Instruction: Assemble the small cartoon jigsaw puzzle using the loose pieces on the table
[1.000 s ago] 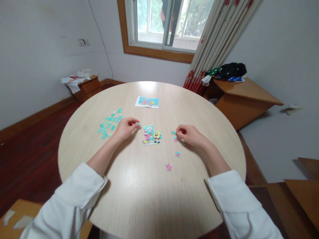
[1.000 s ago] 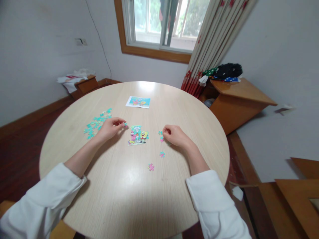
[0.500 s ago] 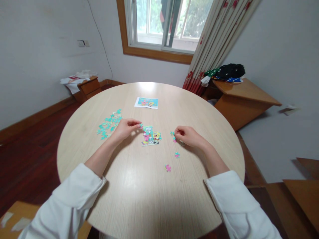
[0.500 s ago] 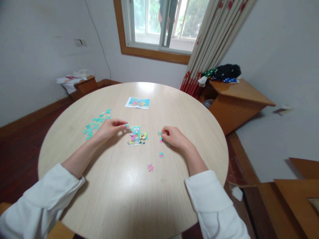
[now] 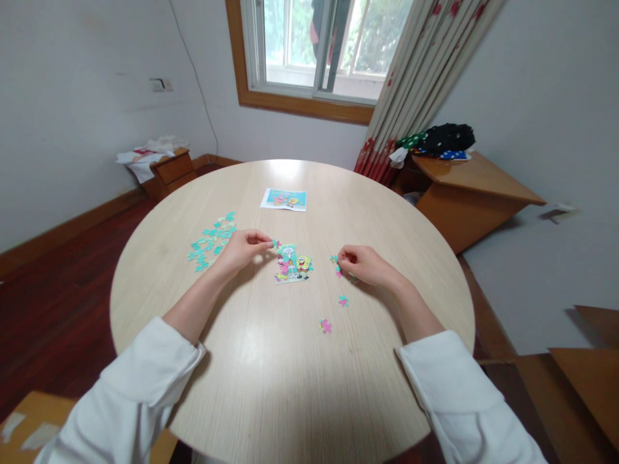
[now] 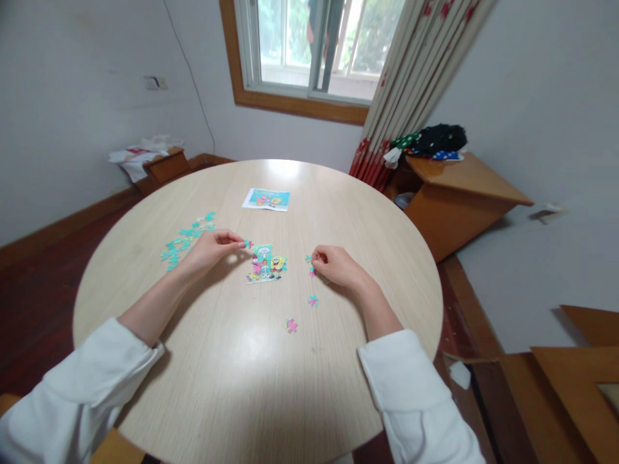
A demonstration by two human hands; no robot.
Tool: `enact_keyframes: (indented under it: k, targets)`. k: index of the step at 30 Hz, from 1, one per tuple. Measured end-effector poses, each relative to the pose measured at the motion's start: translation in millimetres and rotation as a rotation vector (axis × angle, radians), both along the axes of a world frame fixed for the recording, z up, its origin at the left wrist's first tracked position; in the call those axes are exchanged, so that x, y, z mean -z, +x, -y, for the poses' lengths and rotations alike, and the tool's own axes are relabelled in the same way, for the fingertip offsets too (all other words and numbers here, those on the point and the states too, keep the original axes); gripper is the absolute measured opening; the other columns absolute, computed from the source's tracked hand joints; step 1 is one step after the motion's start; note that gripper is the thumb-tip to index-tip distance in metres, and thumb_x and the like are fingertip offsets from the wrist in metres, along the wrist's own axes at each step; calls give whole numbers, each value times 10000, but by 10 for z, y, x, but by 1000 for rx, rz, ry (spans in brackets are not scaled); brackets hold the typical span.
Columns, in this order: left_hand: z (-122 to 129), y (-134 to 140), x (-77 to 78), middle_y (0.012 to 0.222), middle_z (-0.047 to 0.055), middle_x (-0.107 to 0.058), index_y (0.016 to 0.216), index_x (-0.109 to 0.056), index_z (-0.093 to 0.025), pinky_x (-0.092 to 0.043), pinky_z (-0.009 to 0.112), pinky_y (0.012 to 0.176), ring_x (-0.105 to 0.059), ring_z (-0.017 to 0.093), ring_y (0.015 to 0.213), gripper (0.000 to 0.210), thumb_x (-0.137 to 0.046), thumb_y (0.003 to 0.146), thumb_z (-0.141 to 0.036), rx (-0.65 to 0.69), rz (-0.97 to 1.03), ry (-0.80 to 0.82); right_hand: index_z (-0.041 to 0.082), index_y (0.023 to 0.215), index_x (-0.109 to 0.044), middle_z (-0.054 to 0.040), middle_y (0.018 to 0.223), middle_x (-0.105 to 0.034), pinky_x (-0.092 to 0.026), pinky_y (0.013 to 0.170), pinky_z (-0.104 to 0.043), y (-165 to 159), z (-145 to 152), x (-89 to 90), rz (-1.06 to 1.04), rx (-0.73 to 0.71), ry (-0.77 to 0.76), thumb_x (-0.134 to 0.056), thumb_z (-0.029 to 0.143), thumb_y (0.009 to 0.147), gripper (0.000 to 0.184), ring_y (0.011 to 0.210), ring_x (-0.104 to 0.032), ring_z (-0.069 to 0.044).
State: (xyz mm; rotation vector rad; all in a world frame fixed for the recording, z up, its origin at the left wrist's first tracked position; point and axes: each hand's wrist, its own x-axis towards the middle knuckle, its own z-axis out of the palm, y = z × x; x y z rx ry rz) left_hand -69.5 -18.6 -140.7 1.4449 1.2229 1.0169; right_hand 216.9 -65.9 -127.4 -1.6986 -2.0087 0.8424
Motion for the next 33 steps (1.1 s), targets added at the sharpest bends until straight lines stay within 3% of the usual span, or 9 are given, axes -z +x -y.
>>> enact_keyframes:
  k: [15,23,33]
  targets:
    - [3,-1,-14,696,57,-681,653,-658,-176,-482,369,721,-618,186,682,135,-720,603,-284,33,-12,-14,172,719,-570,-19,624,-582,-343,576,-254,32,-9,34,-2,-14,21,-459,191,720,112,581,-475,-124]
    - [9,-9,-25,755,70,-704,909,-733,-134,-469,362,746,-618,170,683,319,-721,629,-287,71,14,-48,168,736,-581,-26,640,-597,-351,586,-258,18,-10,27,21,-11,13,-460,197,732,125,588,-486,-128]
    - [2,-4,-22,786,92,-722,838,-744,-120,-456,341,731,-618,172,699,219,-714,651,-229,81,11,-61,162,737,-592,-21,640,-580,-343,583,-248,36,-21,59,30,-18,49,-471,208,746,130,590,-457,-121]
